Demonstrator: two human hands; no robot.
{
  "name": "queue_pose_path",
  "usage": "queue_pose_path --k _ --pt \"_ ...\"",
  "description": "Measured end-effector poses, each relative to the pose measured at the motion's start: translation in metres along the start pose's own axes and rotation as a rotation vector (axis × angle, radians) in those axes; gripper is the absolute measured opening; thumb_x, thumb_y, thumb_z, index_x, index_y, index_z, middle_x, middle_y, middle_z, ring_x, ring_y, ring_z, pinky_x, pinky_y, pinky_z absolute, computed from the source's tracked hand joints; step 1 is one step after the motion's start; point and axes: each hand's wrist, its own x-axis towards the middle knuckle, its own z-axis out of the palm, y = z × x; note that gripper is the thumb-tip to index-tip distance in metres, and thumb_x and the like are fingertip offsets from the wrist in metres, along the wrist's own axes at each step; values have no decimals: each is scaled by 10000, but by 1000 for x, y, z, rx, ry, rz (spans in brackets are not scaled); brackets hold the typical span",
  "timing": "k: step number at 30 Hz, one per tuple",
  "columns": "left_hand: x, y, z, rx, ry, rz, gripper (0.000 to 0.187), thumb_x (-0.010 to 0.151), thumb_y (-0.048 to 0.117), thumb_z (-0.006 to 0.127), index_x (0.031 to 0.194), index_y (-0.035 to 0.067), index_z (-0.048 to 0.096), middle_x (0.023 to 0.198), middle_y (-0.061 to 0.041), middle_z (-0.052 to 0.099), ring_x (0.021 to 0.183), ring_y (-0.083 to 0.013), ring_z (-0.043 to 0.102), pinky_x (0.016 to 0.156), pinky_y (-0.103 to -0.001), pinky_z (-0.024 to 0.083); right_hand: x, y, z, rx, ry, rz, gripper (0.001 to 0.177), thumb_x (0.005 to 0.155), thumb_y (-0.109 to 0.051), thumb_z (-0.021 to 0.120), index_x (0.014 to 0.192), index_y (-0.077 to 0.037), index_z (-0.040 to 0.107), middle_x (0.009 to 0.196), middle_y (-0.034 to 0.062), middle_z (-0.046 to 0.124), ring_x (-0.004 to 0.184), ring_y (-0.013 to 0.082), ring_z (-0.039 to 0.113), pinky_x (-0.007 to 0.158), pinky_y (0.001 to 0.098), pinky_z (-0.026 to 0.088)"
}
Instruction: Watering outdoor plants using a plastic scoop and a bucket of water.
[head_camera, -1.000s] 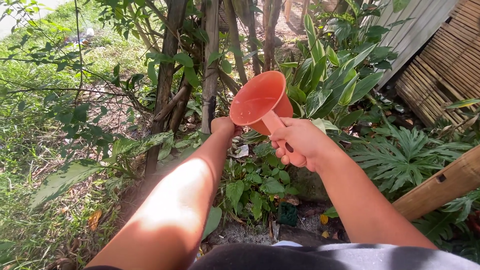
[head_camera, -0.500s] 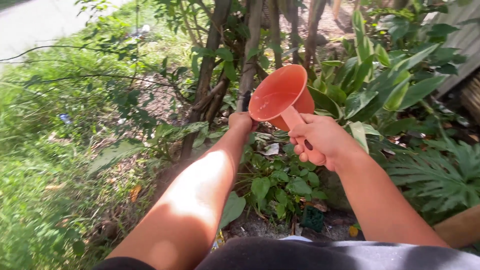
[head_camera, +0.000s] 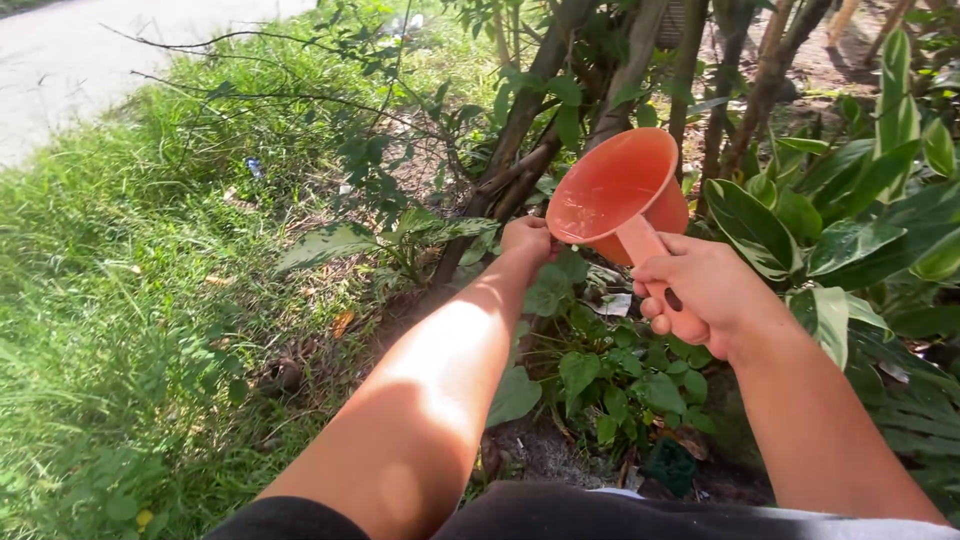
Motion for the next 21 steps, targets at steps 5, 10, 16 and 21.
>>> queue_pose_path --k 5,10,16,21 --pt "5 -1 -7 -45 37 -17 116 925 88 657 988 18 726 809 -82 752 630 -156 693 550 -305 573 2 -7 8 24 -28 32 484 877 -20 589 1355 -73 638 747 40 544 529 110 492 410 256 406" --pt "-2 8 -14 -42 71 -35 147 935 123 707 953 -22 719 782 -101 731 618 -165 681 533 -303 557 17 -8 3 68 -46 56 475 892 -37 586 1364 -71 626 780 36 556 535 98 494 414 241 406" --pt "-9 12 -17 -101 73 -24 214 966 133 645 878 -54 698 754 -123 701 586 -193 665 493 -330 534 24 -12 4 43 -47 42 466 897 -35 591 1360 -48 635 784 42 541 536 103 494 417 246 412" --pt "2 6 -11 -54 13 -54 204 983 190 614 900 25 702 777 -78 722 614 -170 675 531 -317 550 23 -16 4 11 -41 19 477 887 -39 591 1360 -83 634 764 43 546 522 113 492 409 261 411"
